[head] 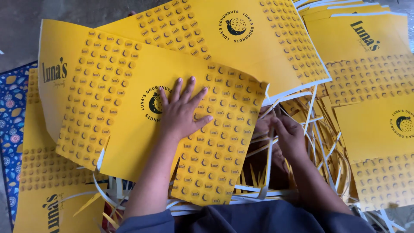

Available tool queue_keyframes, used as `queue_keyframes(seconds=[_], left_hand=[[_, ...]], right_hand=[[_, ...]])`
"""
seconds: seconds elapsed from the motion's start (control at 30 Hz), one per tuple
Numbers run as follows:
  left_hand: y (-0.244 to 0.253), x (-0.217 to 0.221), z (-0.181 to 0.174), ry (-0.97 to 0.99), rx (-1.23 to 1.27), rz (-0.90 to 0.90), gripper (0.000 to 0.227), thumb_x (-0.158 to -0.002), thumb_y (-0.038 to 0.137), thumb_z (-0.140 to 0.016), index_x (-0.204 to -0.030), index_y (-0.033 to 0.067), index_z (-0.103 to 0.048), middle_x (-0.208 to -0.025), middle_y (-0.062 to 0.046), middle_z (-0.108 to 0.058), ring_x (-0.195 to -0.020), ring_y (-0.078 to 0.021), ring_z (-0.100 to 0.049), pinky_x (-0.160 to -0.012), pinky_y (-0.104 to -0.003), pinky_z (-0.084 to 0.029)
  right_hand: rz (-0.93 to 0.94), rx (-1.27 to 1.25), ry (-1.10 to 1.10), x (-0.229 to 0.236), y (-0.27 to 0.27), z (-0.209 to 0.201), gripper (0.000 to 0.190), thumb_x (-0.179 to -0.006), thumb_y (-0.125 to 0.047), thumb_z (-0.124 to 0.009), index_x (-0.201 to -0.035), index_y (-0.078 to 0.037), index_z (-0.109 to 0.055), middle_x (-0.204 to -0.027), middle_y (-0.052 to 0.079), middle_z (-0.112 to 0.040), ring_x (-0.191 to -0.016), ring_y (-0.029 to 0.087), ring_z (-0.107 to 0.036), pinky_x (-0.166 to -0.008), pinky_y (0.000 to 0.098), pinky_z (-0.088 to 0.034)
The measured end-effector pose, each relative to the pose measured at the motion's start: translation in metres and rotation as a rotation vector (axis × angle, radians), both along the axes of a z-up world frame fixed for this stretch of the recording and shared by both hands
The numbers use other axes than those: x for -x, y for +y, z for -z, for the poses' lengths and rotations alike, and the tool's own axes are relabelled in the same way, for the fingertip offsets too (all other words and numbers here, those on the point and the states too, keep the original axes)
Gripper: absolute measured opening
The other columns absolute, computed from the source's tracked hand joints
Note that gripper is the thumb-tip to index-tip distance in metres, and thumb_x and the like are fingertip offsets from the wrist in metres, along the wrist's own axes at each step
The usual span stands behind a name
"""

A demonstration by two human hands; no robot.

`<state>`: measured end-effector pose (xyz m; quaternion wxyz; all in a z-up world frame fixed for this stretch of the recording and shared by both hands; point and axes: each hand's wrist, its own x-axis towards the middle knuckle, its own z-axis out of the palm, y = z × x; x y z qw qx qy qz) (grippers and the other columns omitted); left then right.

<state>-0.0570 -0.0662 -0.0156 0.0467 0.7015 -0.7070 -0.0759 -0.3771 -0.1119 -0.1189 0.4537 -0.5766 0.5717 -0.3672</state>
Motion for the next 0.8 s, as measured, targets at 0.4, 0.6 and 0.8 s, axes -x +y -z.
queue_keyframes(seconds=[0.4, 0.6, 0.8], left_hand=[[0.001, -0.001, 0.004, -0.024, 0.025, 0.023, 0.08, -0.089, 0.078, -0.041, -0.156, 0.0348, -0.039, -0.17, -0.008, -0.021, -0.154, -0.0398, -0.016, -0.115, -0.074, -0.001], [-0.001, 0.0, 0.003, 0.012, 0.011, 0.013, 0.08, -0.089, 0.078, -0.041, -0.156, 0.0349, -0.038, -0.169, -0.008, -0.021, -0.155, -0.0394, -0.015, -0.115, -0.073, 0.0], [-0.001, -0.001, 0.005, -0.004, 0.025, 0.003, 0.079, -0.089, 0.079, -0.042, -0.155, 0.0361, -0.04, -0.169, -0.008, -0.024, -0.154, -0.04, -0.018, -0.114, -0.075, -0.003]], right_hand=[[-0.087, -0.103, 0.033, -0.03, -0.02, -0.049, 0.039, -0.107, -0.047, -0.057, -0.105, -0.015, -0.079, -0.076, 0.012, -0.07, -0.079, 0.023, -0.066, -0.082, 0.043, -0.051], [-0.047, -0.018, 0.052, -0.023, -0.035, -0.037, 0.035, -0.108, -0.039, -0.063, -0.086, -0.015, -0.077, -0.066, 0.004, -0.072, -0.068, 0.017, -0.072, -0.073, 0.0306, -0.051], [0.119, 0.011, -0.13, 0.017, -0.022, -0.028, 0.023, -0.108, -0.023, -0.064, -0.094, -0.006, -0.072, -0.071, 0.016, -0.07, -0.069, 0.021, -0.07, -0.068, 0.0352, -0.059]])
